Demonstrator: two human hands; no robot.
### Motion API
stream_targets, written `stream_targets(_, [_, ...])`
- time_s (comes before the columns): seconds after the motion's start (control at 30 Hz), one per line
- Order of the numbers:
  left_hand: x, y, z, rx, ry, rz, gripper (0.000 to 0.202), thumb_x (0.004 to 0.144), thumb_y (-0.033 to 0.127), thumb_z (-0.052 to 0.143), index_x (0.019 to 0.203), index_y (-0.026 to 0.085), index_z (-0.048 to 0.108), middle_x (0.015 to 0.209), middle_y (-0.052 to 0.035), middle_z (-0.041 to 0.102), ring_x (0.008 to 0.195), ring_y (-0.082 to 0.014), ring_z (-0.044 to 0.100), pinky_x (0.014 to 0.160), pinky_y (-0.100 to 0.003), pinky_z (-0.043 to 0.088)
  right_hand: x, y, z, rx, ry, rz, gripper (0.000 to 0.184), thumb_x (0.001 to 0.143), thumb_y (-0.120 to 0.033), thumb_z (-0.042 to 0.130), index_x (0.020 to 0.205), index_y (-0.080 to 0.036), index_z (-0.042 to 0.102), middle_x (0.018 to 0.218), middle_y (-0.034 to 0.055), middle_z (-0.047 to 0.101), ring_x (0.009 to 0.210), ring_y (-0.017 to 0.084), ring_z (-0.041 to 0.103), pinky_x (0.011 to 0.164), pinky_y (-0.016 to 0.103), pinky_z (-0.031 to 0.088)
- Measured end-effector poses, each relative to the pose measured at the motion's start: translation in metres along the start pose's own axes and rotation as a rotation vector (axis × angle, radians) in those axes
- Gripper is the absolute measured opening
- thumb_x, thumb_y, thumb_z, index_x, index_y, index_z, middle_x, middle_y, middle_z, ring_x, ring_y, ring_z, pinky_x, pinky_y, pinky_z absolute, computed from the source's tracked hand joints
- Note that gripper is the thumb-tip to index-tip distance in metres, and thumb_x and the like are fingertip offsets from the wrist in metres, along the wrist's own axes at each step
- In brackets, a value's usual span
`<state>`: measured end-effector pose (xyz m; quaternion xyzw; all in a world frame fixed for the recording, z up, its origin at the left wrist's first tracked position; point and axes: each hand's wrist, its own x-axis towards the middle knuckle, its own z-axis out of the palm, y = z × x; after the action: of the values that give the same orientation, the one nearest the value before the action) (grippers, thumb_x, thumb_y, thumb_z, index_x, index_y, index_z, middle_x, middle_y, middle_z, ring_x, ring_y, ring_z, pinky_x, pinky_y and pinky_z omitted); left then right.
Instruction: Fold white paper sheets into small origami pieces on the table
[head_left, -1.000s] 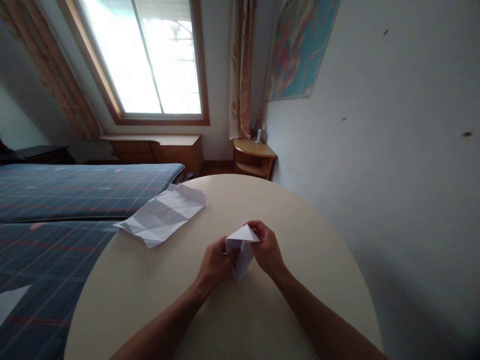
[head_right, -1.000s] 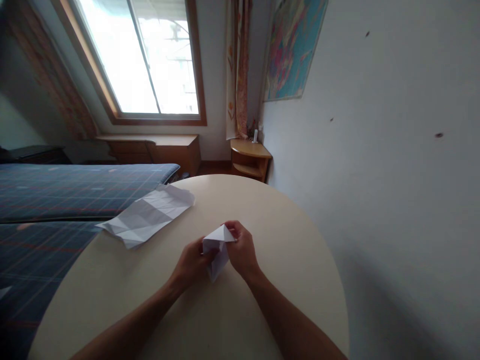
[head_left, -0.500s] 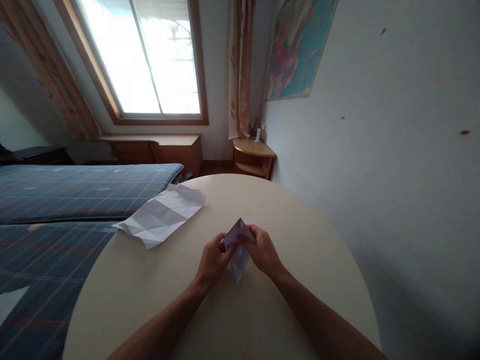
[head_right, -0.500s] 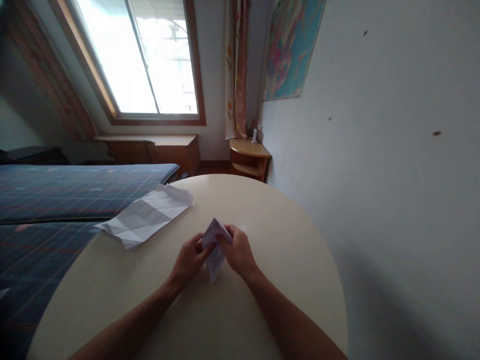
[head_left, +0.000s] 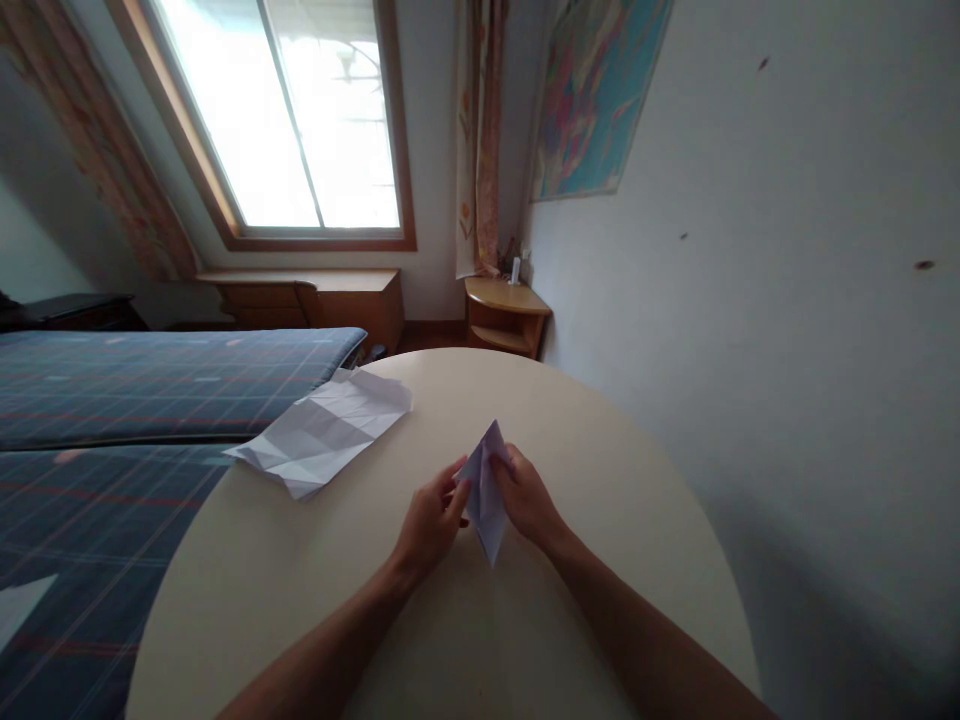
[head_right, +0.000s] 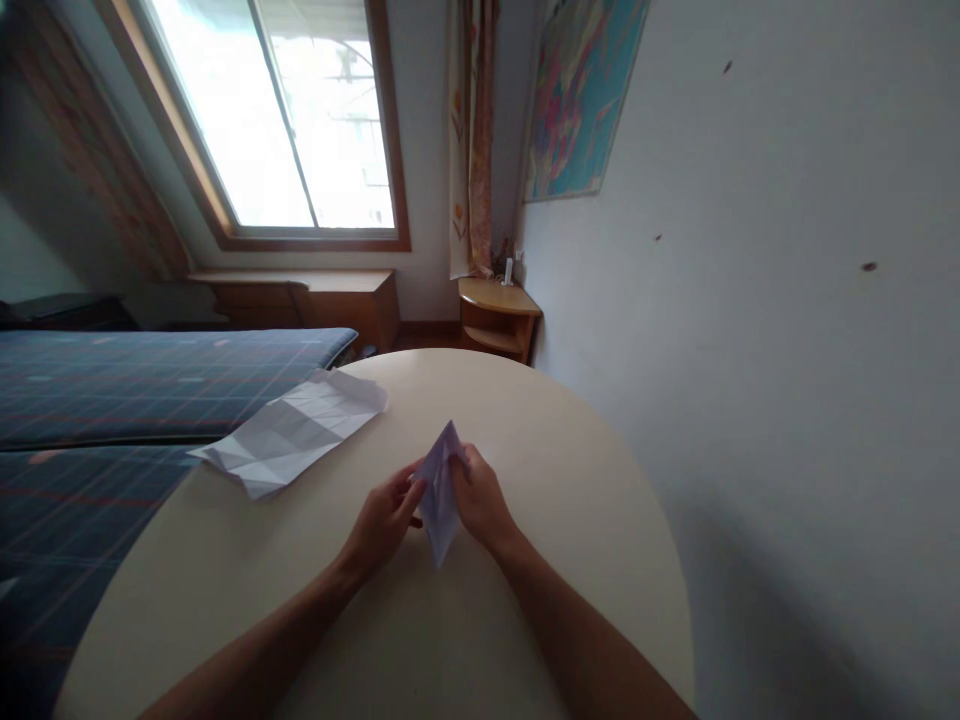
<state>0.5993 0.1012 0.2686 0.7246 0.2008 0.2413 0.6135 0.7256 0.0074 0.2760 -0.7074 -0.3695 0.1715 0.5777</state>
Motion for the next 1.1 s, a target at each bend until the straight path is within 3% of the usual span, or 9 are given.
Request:
stream_targets(0.17, [0.005,-0.007,-0.002,0.047,0.044,-0.027,0.041,0.088,0.037,0.055,0.123,0.017,0.064,0.079,-0.0032,0.073,0.061,-0.0174,0.069,0.048,-0.026,0.058,-0.001,-0.002,0.002,0.108,-0.059,0.030,0.034,0.093,-0.043,0.047,0.116,-0.019,0.055,0.103,0.0087,0.067,0.086,0.021,0.064,0.072,0.032,0.051])
stream_targets(0.3, [0.008,-0.010,-0.006,0.043,0.115,-0.070,0.035,0.088,0.029,0.054,0.120,0.017,0.066,0.075,-0.0017,0.073,0.058,-0.0176,0.070,0.049,-0.029,0.060,-0.006,-0.002,0.004,0.088,-0.082,0.035,0.057,0.087,-0.045,0.059,0.134,-0.020,0.042,0.129,0.0151,0.056,0.099,0.023,0.063,0.077,0.035,0.054])
stream_targets(0.43, [0.008,-0.007,-0.007,-0.026,0.153,-0.118,0.039,0.087,0.022,0.056,0.125,0.018,0.061,0.080,-0.0028,0.075,0.061,-0.0165,0.071,0.051,-0.029,0.061,-0.010,0.002,0.008,0.063,-0.163,-0.001,0.076,0.076,-0.042,0.074,0.139,-0.021,0.036,0.134,0.0156,0.054,0.105,0.024,0.063,0.082,0.037,0.055])
stream_targets(0.53, [0.007,-0.006,-0.005,-0.063,0.141,-0.132,0.042,0.087,0.026,0.059,0.128,0.017,0.059,0.086,-0.0058,0.076,0.064,-0.0166,0.071,0.054,-0.030,0.062,-0.010,0.004,0.007,0.010,-0.133,-0.034,0.071,0.076,-0.038,0.075,0.135,-0.022,0.041,0.130,0.0137,0.057,0.110,0.025,0.062,0.088,0.039,0.054])
stream_targets(0.67, [0.008,-0.006,-0.008,-0.039,0.137,-0.101,0.050,0.085,0.039,0.063,0.129,0.016,0.057,0.100,-0.0120,0.076,0.067,-0.0192,0.072,0.053,-0.030,0.060,-0.006,0.003,0.001,0.070,-0.194,-0.009,0.062,0.080,-0.036,0.072,0.132,-0.021,0.044,0.128,0.0145,0.058,0.100,0.023,0.066,0.081,0.038,0.057])
stream_targets(0.87, [0.013,0.004,-0.027,0.489,0.268,0.025,0.043,0.086,0.039,0.060,0.124,0.020,0.062,0.095,-0.0089,0.077,0.075,-0.0229,0.074,0.068,-0.030,0.056,-0.008,-0.004,-0.005,0.080,-0.349,0.040,0.067,0.075,-0.039,0.077,0.131,-0.020,0.047,0.127,0.0157,0.058,0.091,0.022,0.068,0.074,0.036,0.057])
stream_targets(0.93, [0.016,0.005,-0.033,0.574,0.303,0.055,0.044,0.086,0.039,0.059,0.126,0.019,0.060,0.104,-0.0100,0.075,0.073,-0.0208,0.073,0.071,-0.031,0.055,-0.009,-0.006,-0.006,0.058,-0.364,0.036,0.067,0.075,-0.041,0.077,0.131,-0.020,0.047,0.130,0.0166,0.056,0.093,0.022,0.068,0.076,0.037,0.057])
stream_targets(1.03, [0.020,0.000,-0.038,0.553,0.321,0.062,0.043,0.089,0.039,0.055,0.126,0.018,0.059,0.119,-0.0114,0.070,0.071,-0.0179,0.071,0.070,-0.030,0.054,-0.008,-0.012,-0.011,-0.013,-0.310,0.017,0.058,0.084,-0.049,0.067,0.130,-0.019,0.050,0.131,0.0171,0.056,0.097,0.023,0.067,0.077,0.038,0.056])
stream_targets(1.1, [0.023,-0.005,-0.040,0.522,0.330,0.044,0.043,0.091,0.039,0.052,0.126,0.017,0.059,0.121,-0.0115,0.069,0.071,-0.0175,0.071,0.069,-0.029,0.054,-0.007,-0.018,-0.019,-0.131,-0.230,-0.091,0.049,0.089,-0.051,0.059,0.126,-0.019,0.055,0.128,0.0155,0.059,0.101,0.024,0.064,0.080,0.038,0.054])
